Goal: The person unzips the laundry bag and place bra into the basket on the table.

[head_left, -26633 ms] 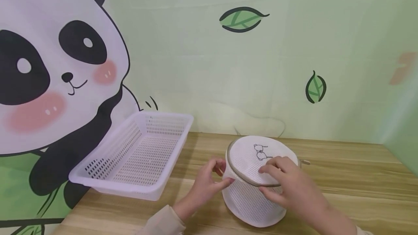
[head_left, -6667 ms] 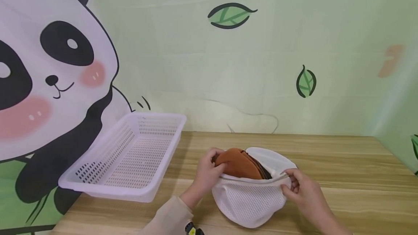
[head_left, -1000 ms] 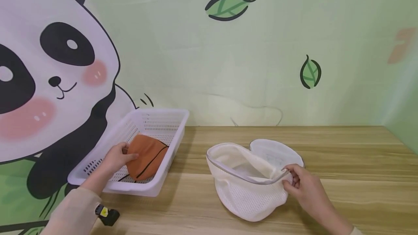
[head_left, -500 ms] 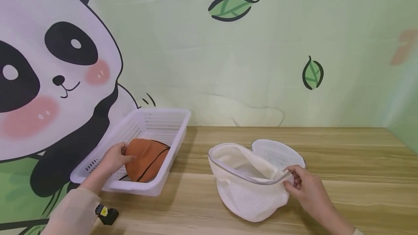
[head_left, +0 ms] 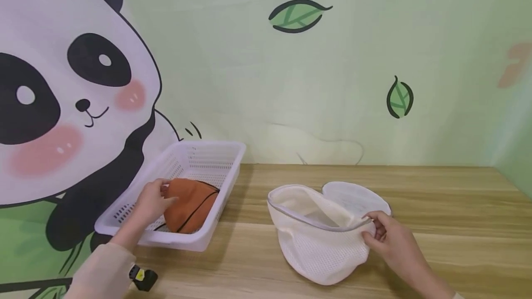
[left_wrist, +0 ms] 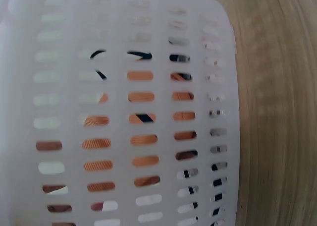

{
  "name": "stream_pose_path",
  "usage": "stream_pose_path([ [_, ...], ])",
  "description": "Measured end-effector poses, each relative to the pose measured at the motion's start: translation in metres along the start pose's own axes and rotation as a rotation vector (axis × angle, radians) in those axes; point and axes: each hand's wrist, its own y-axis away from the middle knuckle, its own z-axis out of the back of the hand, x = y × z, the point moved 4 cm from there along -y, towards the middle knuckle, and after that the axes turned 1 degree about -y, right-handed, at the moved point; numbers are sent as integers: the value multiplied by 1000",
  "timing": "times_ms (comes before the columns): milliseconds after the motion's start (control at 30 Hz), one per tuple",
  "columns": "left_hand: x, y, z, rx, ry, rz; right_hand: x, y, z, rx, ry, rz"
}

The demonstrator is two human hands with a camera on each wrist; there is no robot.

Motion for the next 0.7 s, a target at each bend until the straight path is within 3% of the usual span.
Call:
stream_pose_path([
  [200,-5,-1,-1,-28,-4,5,-2,-4,-1,1,-1,18],
  [433,-14,3,-4,-70,18,-52,-5,-6,-2,-19,-2,56],
  [700,-41,13,-12,-85,115,-128,-6,-7,-1,-2,13,81],
])
